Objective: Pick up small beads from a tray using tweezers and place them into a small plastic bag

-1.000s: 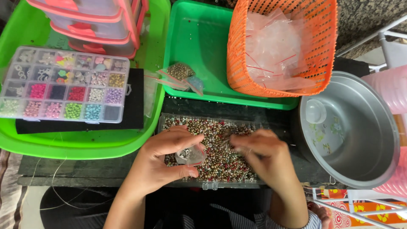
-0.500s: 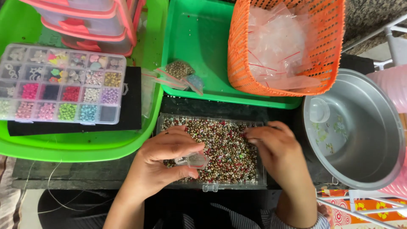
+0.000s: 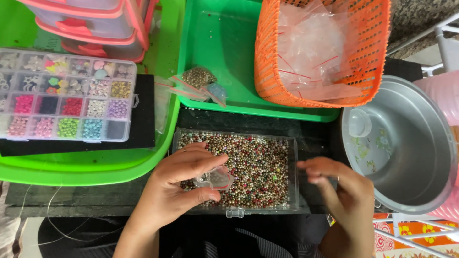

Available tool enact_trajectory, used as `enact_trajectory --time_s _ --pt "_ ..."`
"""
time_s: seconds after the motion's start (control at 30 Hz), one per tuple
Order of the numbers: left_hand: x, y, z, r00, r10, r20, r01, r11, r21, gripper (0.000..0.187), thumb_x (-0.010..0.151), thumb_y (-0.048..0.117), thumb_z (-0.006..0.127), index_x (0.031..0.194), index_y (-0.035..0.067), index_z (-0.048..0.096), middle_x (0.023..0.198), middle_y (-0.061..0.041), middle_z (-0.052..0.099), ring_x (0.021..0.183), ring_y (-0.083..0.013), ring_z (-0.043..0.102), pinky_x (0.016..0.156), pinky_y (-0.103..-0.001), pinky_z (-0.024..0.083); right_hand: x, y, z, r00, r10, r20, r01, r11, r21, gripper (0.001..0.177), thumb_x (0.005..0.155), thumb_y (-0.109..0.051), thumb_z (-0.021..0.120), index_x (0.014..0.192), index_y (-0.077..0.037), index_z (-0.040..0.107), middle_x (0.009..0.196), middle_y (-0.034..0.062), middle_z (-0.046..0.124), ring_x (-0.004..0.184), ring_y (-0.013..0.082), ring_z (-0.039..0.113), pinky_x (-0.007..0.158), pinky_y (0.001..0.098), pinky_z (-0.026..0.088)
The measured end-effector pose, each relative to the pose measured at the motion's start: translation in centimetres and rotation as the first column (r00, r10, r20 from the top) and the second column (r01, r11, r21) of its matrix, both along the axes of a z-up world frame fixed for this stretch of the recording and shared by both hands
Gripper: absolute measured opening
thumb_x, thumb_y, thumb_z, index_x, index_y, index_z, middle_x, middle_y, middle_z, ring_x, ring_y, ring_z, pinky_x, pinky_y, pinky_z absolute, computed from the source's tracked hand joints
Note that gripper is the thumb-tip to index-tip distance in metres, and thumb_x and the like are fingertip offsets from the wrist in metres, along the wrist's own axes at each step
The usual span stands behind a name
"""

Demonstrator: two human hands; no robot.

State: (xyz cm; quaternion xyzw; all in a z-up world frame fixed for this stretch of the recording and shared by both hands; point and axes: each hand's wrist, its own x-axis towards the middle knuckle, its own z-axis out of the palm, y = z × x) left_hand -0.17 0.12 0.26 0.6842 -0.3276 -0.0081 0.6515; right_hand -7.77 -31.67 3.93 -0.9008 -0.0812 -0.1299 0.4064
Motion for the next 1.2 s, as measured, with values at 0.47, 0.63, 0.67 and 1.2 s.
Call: enact_trajectory --time_s 0.47,0.63,0.67,1.2 --pt "0.0 0.0 0.1 1.000 0.017 -0.011 -0.017 0.999 0.034 0.051 0.083 0.029 0.082 0.130 0.013 0.068 0.114 0.001 0.078 0.108 -0.0149 0.072 0.119 -0.044 0.045 4.7 0.1 -1.5 0.991 0.106 0.083 -0.076 0.949 -0.306 0.005 0.097 -0.010 0.068 0.102 -0.011 0.070 0.107 0.0004 0.075 0.103 0.0220 0.070 0.104 0.0389 0.047" --pt "0.0 0.0 0.1 1.000 0.023 0.001 -0.023 0.999 0.043 0.054 0.080 0.030 0.084 0.128 0.013 0.068 0.114 0.001 0.078 0.106 -0.0146 0.073 0.118 -0.043 0.045 5.4 -0.5 -1.1 0.961 0.277 0.021 -0.249 0.892 -0.378 0.010 0.099 -0.010 0.062 0.102 -0.016 0.069 0.110 0.0014 0.075 0.101 0.0190 0.071 0.110 0.0445 0.038" --pt "0.0 0.0 0.1 1.000 0.019 0.004 -0.019 0.999 0.039 0.052 0.081 0.031 0.082 0.128 0.013 0.068 0.113 0.001 0.078 0.106 -0.0149 0.073 0.118 -0.044 0.045 5.4 -0.6 -1.0 0.959 0.282 0.022 -0.255 0.894 -0.368 0.008 0.099 -0.011 0.063 0.102 -0.014 0.069 0.110 0.0014 0.076 0.100 0.0190 0.072 0.110 0.0449 0.039" --pt "-0.1 -0.1 0.3 0.999 0.035 -0.017 -0.034 0.998 0.053 0.055 0.077 0.027 0.086 0.128 0.014 0.069 0.109 0.001 0.079 0.104 -0.0130 0.073 0.119 -0.043 0.043 4.8 -0.1 -0.8 0.989 0.147 -0.019 -0.148 0.968 -0.202 0.013 0.098 -0.018 0.064 0.105 -0.011 0.074 0.103 -0.0030 0.076 0.102 0.0239 0.064 0.104 0.0355 0.050"
